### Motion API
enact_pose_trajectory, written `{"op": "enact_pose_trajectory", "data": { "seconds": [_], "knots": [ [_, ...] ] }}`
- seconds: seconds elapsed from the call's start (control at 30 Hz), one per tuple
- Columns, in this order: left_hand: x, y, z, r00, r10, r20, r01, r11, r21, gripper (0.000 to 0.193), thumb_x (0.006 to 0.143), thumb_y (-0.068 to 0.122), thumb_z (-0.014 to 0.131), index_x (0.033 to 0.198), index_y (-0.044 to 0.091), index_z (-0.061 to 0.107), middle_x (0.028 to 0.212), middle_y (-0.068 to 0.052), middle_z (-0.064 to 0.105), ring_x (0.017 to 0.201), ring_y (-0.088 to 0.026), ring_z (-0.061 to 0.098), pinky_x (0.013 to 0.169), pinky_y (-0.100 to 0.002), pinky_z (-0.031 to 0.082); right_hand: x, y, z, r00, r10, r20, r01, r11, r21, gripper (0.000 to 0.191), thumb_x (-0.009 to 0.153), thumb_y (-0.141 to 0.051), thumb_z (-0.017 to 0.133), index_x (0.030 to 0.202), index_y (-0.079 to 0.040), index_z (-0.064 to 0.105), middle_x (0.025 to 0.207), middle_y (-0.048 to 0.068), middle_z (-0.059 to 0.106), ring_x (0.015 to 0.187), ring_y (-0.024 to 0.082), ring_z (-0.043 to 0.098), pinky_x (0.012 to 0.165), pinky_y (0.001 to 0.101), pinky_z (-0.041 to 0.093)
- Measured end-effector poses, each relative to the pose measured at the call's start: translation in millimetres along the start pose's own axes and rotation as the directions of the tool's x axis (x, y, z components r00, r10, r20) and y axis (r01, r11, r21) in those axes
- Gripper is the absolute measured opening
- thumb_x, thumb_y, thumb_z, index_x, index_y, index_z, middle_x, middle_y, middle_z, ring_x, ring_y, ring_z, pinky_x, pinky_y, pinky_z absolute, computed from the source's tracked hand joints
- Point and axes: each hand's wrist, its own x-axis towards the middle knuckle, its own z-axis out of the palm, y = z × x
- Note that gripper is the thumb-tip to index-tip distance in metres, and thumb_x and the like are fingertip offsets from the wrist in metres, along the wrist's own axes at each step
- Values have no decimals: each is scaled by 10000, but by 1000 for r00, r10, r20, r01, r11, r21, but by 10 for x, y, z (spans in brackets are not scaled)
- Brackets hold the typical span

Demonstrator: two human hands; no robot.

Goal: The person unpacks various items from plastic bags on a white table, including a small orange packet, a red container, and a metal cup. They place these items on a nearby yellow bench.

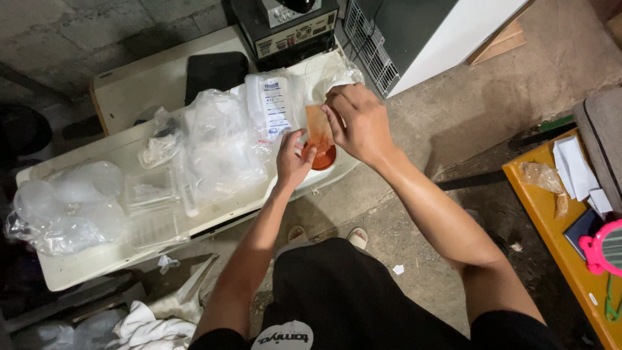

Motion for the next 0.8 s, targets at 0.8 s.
{"op": "enact_pose_trajectory", "data": {
  "seconds": [0.8],
  "knots": [
    [-789, 1007, 882, 184, -201, 962, 973, -99, -207, 605, 971, 538, 541, 1364, 78, 570, 1237, -109, 697, 1147, -246, 680, 1005, -416, 529, -2354, -1122, -1699, 898, 364, 245, -370, 929, -26, 132, 806, -112, 752, 934, -84, 746, 1110, 84, 700, 1079, 301, 668, 869, 430, 536]
  ]
}}
